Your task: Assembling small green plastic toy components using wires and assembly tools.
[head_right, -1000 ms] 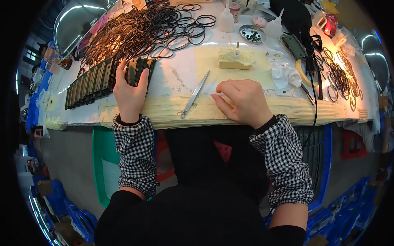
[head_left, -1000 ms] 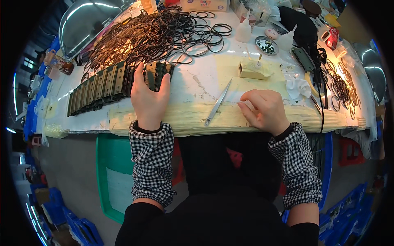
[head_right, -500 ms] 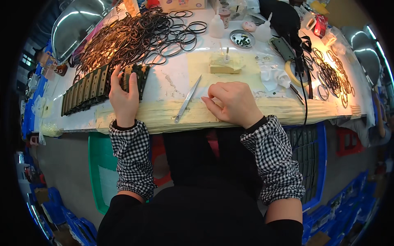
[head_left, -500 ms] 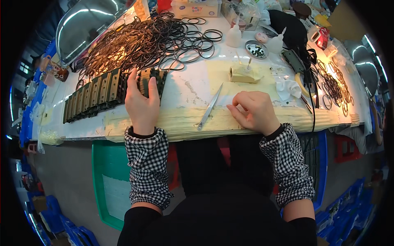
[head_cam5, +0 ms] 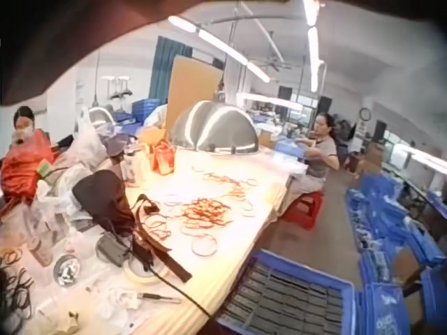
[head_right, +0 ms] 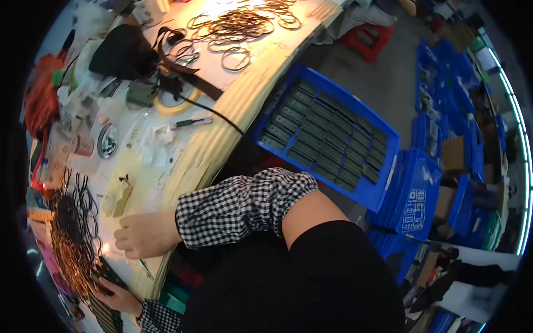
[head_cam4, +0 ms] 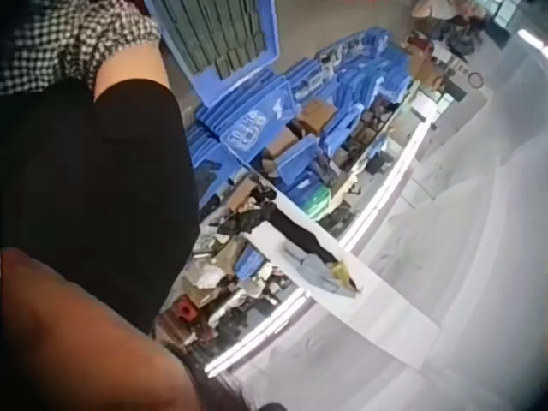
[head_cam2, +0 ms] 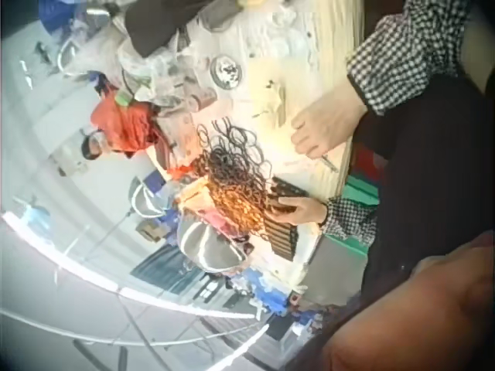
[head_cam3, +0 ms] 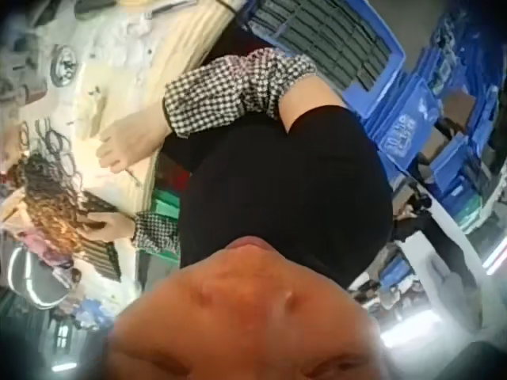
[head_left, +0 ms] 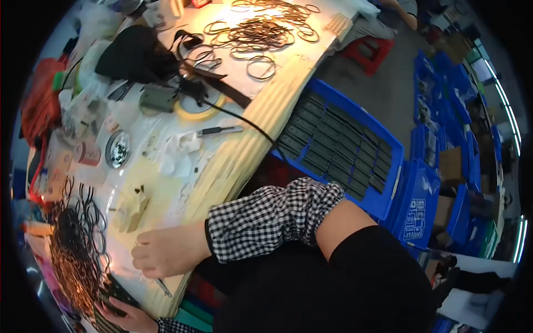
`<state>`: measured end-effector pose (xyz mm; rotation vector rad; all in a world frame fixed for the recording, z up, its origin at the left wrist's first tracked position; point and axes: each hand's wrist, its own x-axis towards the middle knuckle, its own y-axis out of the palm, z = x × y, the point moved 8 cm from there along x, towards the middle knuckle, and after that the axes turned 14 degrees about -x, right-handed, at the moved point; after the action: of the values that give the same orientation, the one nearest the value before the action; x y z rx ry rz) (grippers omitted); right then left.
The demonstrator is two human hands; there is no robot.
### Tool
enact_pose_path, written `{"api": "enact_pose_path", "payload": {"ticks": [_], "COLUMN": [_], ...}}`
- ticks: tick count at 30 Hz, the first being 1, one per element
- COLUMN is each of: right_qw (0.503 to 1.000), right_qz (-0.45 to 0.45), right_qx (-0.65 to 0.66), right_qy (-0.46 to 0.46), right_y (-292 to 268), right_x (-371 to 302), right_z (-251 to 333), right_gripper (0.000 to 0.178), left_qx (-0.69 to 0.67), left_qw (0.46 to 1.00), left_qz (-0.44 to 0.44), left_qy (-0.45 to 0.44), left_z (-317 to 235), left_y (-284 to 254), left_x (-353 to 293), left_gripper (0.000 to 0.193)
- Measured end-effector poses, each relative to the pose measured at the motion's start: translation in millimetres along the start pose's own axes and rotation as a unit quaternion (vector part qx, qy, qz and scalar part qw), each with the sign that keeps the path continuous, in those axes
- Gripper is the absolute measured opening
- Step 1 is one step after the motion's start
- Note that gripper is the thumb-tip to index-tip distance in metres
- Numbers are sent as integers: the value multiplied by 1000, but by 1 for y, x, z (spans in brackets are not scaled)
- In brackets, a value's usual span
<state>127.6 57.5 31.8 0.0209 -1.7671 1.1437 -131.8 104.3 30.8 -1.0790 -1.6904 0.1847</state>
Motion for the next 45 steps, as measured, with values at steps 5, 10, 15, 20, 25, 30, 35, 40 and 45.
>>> {"api": "enact_pose_path", "payload": {"ticks": [5,10,15,20,25,30,35,40,45], "right_qw": [997,986,972,979,943,930,914,944,976], "right_qz": [60,120,171,140,303,340,370,307,148], "right_qx": [-20,-83,-84,-78,-74,-98,-83,-49,159], "right_qy": [-48,-82,-140,-127,-120,-99,-145,-109,-13], "right_y": [32,35,41,55,76,74,74,71,5], "right_x": [-3,17,22,27,48,55,55,55,65], "right_z": [14,32,41,48,58,61,70,59,35], "right_gripper": [18,18,18,19,18,18,24,23,17], "left_qx": [-32,-22,-21,-34,-29,-18,26,17,-105], "left_qw": [997,998,996,994,993,998,999,994,985], "left_qz": [-4,-4,-25,-26,-37,-28,-34,-109,-134], "left_qy": [76,59,85,102,106,59,27,22,41], "left_z": [-87,-93,-96,-98,-85,-54,-4,-30,-69], "left_y": [7,-1,-5,-4,-5,-5,-10,-19,-42], "left_x": [11,11,10,10,10,9,7,4,7], "left_gripper": [45,44,44,43,48,53,52,49,42]}}
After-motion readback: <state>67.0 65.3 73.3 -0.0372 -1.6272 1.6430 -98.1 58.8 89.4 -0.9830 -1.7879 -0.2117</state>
